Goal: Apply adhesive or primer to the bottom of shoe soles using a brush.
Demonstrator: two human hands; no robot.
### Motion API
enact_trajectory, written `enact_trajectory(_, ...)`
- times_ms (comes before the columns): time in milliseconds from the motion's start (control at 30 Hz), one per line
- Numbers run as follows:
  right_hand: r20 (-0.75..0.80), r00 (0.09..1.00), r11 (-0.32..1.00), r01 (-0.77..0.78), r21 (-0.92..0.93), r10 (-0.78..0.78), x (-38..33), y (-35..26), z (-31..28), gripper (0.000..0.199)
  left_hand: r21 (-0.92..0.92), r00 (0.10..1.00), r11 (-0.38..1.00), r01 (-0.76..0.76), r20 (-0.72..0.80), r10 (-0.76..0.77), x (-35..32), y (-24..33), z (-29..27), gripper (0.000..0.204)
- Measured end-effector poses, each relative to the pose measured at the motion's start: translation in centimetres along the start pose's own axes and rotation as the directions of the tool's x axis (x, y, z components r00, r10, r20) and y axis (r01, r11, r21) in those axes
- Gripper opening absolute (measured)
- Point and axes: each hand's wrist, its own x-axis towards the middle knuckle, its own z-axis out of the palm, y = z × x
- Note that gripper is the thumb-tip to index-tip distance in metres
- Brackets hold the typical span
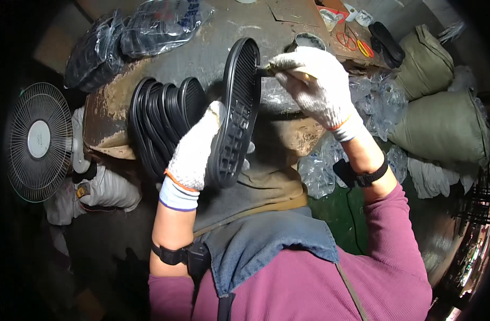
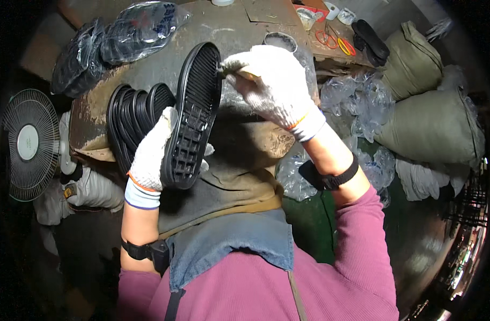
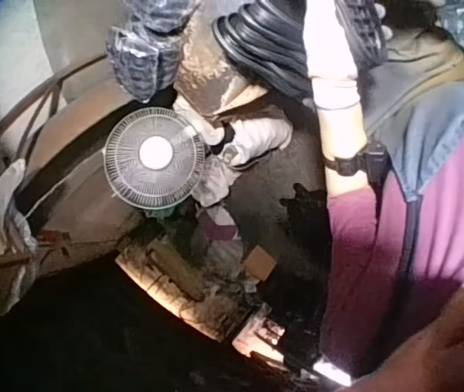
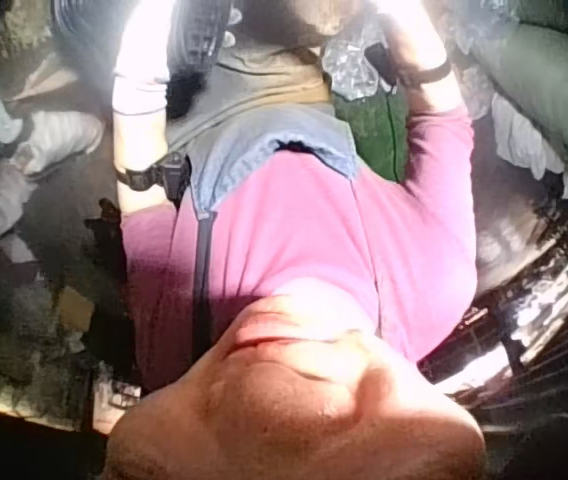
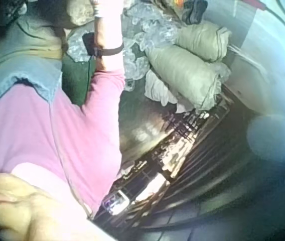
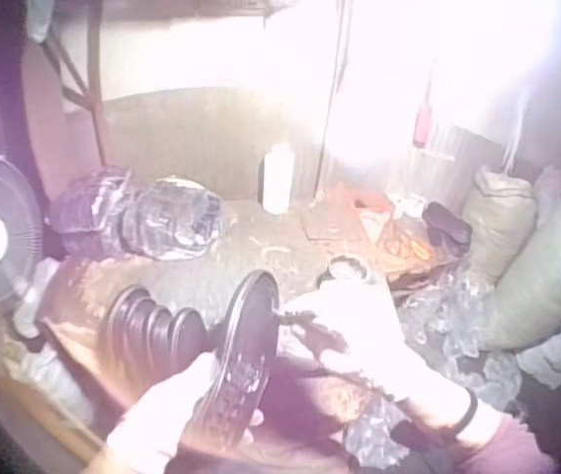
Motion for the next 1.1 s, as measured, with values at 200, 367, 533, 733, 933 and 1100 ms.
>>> enact_trajectory(200, -0.020, 0.990, 0.981, 0.137, -0.136, -0.141, 4.3, 2.4, 0.7, 0.013, -0.217, 0.995, 0.971, 0.103, 0.038, -0.097, 0.3, -0.9, 2.0, 0.071)
enact_trajectory(367, -0.024, 0.990, 0.986, 0.133, -0.097, -0.136, 5.3, 1.1, 2.2, 0.015, -0.188, 0.984, 0.982, 0.014, 0.175, 0.020, 1.1, -1.6, 2.2, 0.081)
enact_trajectory(533, -0.179, 0.915, 0.883, -0.276, 0.380, 0.363, 1.3, -0.1, 2.2, 0.018, -0.256, 0.973, 0.966, 0.034, 0.227, 0.026, 1.3, -1.6, 0.6, 0.081)
enact_trajectory(733, 0.105, 0.780, 0.438, -0.451, 0.778, 0.617, -1.4, -2.8, 5.3, 0.019, -0.309, 0.976, 0.948, 0.071, 0.219, -0.002, 1.1, -1.7, 0.6, 0.078)
enact_trajectory(933, 0.065, 0.823, 0.466, -0.383, 0.798, 0.565, -0.6, -1.4, 3.5, 0.022, -0.257, 0.972, 0.966, -0.003, 0.225, 0.063, 0.6, -1.3, 0.1, 0.077)
enact_trajectory(1100, 0.171, 0.829, 0.394, -0.422, 0.816, 0.533, -0.3, -0.8, 4.9, 0.018, -0.313, 0.955, 0.947, 0.073, 0.294, 0.024, 1.2, -1.8, 0.9, 0.082)
